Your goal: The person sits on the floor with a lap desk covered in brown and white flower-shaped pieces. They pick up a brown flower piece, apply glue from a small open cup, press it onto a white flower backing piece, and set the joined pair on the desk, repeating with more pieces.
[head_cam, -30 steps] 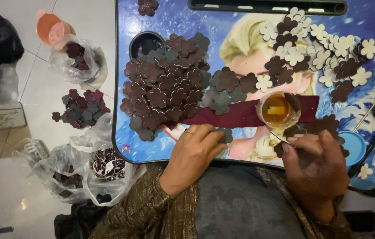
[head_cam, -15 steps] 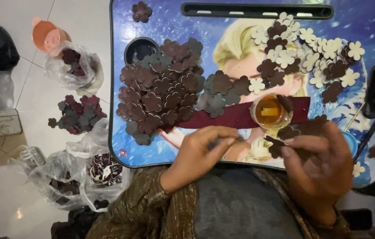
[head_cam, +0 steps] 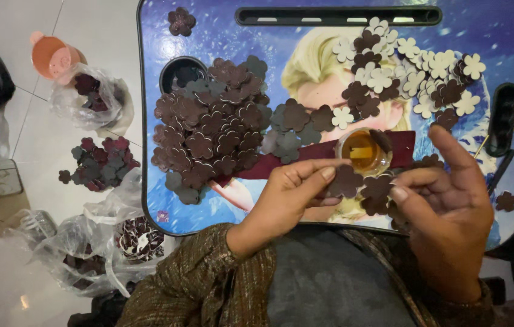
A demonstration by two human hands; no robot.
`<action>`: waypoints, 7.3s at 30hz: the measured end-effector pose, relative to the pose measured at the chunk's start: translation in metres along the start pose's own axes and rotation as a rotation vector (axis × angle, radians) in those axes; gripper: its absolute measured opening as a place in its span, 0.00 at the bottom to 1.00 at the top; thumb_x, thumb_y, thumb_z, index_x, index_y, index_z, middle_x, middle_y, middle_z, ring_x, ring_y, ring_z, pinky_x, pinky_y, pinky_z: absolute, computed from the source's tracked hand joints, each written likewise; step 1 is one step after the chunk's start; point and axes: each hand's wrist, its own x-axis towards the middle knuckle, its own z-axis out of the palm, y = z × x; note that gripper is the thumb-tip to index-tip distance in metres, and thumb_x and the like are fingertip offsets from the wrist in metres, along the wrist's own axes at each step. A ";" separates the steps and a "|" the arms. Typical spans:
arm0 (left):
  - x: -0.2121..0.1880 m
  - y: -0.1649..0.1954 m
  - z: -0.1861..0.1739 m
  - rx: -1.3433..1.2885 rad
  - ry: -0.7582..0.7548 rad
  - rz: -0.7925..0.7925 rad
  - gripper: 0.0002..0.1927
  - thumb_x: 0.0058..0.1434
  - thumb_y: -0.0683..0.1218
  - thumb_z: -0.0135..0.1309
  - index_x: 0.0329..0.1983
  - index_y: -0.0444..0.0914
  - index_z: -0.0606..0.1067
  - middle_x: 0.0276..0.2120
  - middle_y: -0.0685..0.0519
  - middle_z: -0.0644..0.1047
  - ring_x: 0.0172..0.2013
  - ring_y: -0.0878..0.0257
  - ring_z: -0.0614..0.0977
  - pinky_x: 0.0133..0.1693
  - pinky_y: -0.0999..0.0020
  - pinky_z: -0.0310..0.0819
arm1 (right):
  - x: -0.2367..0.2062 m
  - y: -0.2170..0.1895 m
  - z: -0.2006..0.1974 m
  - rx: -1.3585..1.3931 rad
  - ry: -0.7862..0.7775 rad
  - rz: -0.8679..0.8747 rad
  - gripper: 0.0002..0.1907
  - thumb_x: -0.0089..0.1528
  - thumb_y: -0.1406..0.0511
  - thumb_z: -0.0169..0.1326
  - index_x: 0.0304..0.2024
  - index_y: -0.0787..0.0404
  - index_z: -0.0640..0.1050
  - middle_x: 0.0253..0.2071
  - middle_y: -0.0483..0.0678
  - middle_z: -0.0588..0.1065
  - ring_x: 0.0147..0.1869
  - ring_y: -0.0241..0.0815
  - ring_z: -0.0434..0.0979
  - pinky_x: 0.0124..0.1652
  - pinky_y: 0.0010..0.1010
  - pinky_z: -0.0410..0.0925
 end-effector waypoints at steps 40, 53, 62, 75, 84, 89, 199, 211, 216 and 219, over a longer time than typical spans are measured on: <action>-0.010 0.004 0.006 -0.049 0.039 -0.116 0.30 0.75 0.52 0.46 0.78 0.43 0.62 0.42 0.58 0.77 0.39 0.70 0.80 0.47 0.70 0.82 | 0.006 0.012 0.016 -0.137 -0.133 0.001 0.44 0.59 0.79 0.58 0.77 0.66 0.58 0.38 0.48 0.76 0.40 0.28 0.75 0.40 0.18 0.69; -0.007 0.000 0.007 0.051 0.030 0.081 0.39 0.67 0.36 0.57 0.80 0.34 0.57 0.42 0.50 0.81 0.41 0.72 0.81 0.43 0.77 0.76 | 0.004 0.006 0.017 -0.091 -0.066 0.040 0.43 0.61 0.78 0.56 0.77 0.65 0.57 0.39 0.48 0.77 0.39 0.30 0.77 0.41 0.21 0.72; -0.005 0.005 0.011 0.057 0.050 0.073 0.40 0.65 0.37 0.58 0.79 0.34 0.58 0.41 0.52 0.83 0.40 0.72 0.81 0.42 0.77 0.76 | 0.004 0.015 0.015 -0.094 -0.083 0.057 0.43 0.61 0.78 0.57 0.77 0.65 0.58 0.40 0.50 0.77 0.42 0.33 0.77 0.44 0.23 0.72; 0.008 0.014 0.027 0.210 0.017 0.175 0.37 0.65 0.35 0.60 0.77 0.31 0.62 0.43 0.51 0.81 0.46 0.71 0.81 0.48 0.76 0.76 | 0.001 0.013 0.000 0.003 -0.018 -0.017 0.43 0.63 0.79 0.55 0.79 0.65 0.57 0.41 0.50 0.76 0.43 0.32 0.76 0.44 0.23 0.71; 0.013 0.015 0.035 0.182 -0.004 0.118 0.37 0.65 0.35 0.59 0.76 0.30 0.61 0.40 0.52 0.82 0.42 0.71 0.81 0.46 0.77 0.77 | 0.002 0.019 0.000 0.153 -0.064 0.012 0.44 0.62 0.79 0.56 0.79 0.66 0.55 0.41 0.53 0.78 0.42 0.37 0.80 0.44 0.30 0.77; 0.014 0.016 0.034 0.185 0.002 0.115 0.37 0.65 0.35 0.60 0.77 0.29 0.61 0.40 0.52 0.81 0.42 0.72 0.81 0.45 0.77 0.76 | 0.005 0.024 -0.003 0.150 -0.075 0.018 0.43 0.61 0.79 0.55 0.78 0.66 0.55 0.41 0.53 0.79 0.43 0.36 0.80 0.44 0.28 0.76; 0.222 0.191 -0.054 1.654 0.009 0.529 0.21 0.60 0.49 0.65 0.55 0.39 0.80 0.47 0.46 0.83 0.44 0.53 0.86 0.49 0.61 0.78 | 0.019 0.030 -0.086 -0.453 0.445 -0.258 0.41 0.72 0.80 0.54 0.80 0.72 0.47 0.47 0.65 0.77 0.50 0.48 0.83 0.53 0.34 0.77; 0.208 0.204 -0.058 1.538 0.031 0.787 0.07 0.59 0.44 0.69 0.36 0.38 0.84 0.36 0.48 0.85 0.37 0.56 0.86 0.42 0.63 0.79 | 0.035 0.013 -0.070 -0.447 0.297 -0.312 0.41 0.71 0.82 0.51 0.81 0.72 0.45 0.47 0.68 0.75 0.51 0.52 0.82 0.53 0.35 0.76; 0.173 0.224 -0.056 1.511 0.018 0.544 0.10 0.61 0.46 0.66 0.43 0.39 0.82 0.37 0.52 0.85 0.36 0.64 0.87 0.42 0.68 0.81 | 0.033 0.012 -0.063 -0.603 0.263 -0.328 0.40 0.71 0.83 0.51 0.78 0.74 0.46 0.47 0.71 0.75 0.52 0.56 0.81 0.51 0.37 0.76; 0.132 0.228 -0.057 1.650 -0.066 0.434 0.10 0.62 0.47 0.64 0.45 0.40 0.83 0.38 0.52 0.85 0.35 0.62 0.86 0.41 0.66 0.81 | 0.031 0.011 -0.060 -0.491 0.237 -0.303 0.40 0.72 0.82 0.52 0.80 0.74 0.46 0.47 0.68 0.76 0.53 0.53 0.82 0.55 0.34 0.76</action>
